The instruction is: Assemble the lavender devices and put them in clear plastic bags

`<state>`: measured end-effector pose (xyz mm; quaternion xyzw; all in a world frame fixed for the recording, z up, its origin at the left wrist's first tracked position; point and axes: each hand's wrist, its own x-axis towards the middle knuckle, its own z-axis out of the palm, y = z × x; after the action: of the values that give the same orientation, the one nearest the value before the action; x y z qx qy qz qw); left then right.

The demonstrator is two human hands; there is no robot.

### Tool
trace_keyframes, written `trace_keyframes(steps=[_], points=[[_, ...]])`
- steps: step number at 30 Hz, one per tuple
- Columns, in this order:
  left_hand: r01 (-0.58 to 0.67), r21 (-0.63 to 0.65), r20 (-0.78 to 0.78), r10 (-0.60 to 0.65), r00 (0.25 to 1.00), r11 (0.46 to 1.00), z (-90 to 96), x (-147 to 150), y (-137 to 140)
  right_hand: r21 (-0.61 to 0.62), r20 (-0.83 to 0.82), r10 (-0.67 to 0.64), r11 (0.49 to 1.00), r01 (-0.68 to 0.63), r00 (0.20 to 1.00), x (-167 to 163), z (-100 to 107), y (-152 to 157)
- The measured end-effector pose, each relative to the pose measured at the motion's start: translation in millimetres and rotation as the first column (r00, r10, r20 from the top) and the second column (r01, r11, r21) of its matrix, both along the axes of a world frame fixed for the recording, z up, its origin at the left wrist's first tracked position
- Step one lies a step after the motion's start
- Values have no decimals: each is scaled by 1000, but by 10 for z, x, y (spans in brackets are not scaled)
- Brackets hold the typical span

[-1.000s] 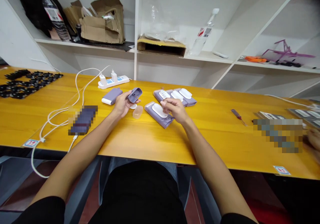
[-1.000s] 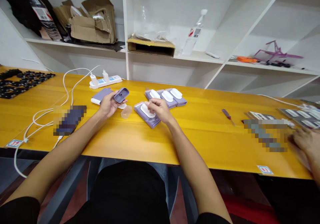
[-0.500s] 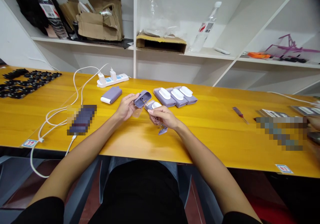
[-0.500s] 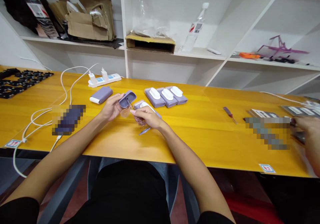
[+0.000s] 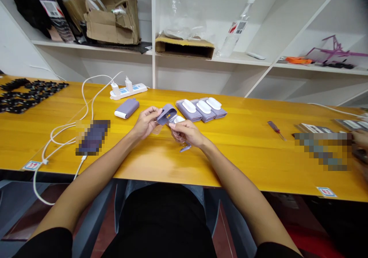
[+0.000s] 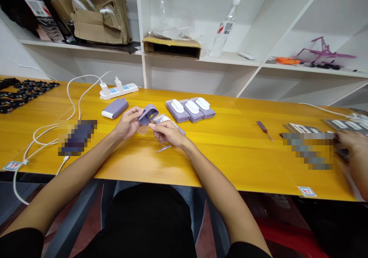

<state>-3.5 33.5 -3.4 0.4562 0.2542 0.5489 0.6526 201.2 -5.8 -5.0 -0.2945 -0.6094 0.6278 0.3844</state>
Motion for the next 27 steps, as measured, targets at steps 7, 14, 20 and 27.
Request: trace_keyframes(steps=[7,14,20,27], points=[[21,76,-42,-17,999,997,-2,-33,17,-44,-15,-42,998,41,999,-24,-23,34],[59,105,-76,-52,996,993,37,-67,-1,-71,-10,-9,997,9,1000,-31,-40,45],[49,137,-126,-32,992,989,69,-70,-39,-105,4,6,994,-6,1000,-70,-46,3],[52,156,-160,-27,987,986,69,-73,-35,-52,-30,-33,998,31,999,-5,1,44]])
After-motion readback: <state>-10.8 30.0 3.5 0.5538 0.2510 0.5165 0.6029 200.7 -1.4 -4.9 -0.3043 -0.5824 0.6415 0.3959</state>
